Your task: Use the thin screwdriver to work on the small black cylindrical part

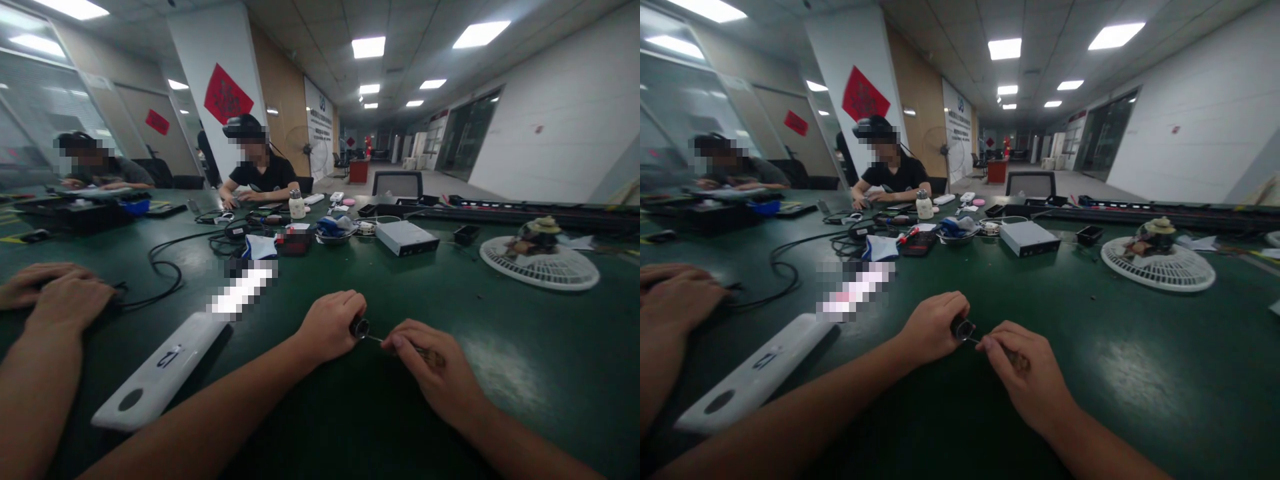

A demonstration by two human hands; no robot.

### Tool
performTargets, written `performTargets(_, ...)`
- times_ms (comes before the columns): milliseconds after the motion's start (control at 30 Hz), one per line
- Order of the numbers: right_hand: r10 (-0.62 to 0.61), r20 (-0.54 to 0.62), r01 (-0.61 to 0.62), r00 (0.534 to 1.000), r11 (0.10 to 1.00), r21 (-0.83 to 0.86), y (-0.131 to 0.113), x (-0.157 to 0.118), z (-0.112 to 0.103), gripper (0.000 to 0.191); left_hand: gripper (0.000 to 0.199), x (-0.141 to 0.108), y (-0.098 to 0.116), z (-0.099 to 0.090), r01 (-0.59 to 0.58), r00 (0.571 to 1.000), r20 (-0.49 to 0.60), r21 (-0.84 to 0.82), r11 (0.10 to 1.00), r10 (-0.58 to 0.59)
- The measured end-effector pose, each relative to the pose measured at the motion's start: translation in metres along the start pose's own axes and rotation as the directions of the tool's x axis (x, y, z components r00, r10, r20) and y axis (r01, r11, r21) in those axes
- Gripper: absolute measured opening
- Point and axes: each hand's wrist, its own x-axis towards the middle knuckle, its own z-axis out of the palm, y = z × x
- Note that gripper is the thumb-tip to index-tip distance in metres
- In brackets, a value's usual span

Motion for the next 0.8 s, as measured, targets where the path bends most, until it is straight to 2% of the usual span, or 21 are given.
performTargets(100, 0.031, -0.068, -0.032, 0.997, 0.999, -0.023, 0.0007, 0.0005, -0.0001, 0.029, 0.017, 0.0004, -0.0008, -0.0005, -0.007, 1.0, 0.001, -0.011, 1.0, 0.007)
performTargets(267, 0.005, -0.062, -0.006, 0.998, 1.0, -0.011, 0.0012, 0.001, -0.0002, 0.024, 0.014, 0.0007, -0.0017, -0.0018, -0.003, 1.0, -0.005, -0.018, 1.0, 0.003)
performTargets(567, -0.002, 0.045, 0.001, 0.999, 1.0, 0.004, -0.0009, -0.0025, -0.0005, 0.025, 0.017, -0.0003, 0.0004, -0.0026, 0.008, 1.0, 0.016, 0.005, 1.0, -0.008)
performTargets(800, 0.012, -0.068, -0.012, 0.998, 1.0, -0.011, 0.0011, -0.0002, 0.0024, 0.027, 0.019, 0.0, 0.0001, -0.0003, -0.013, 1.0, 0.006, 0.0, 1.0, 0.013)
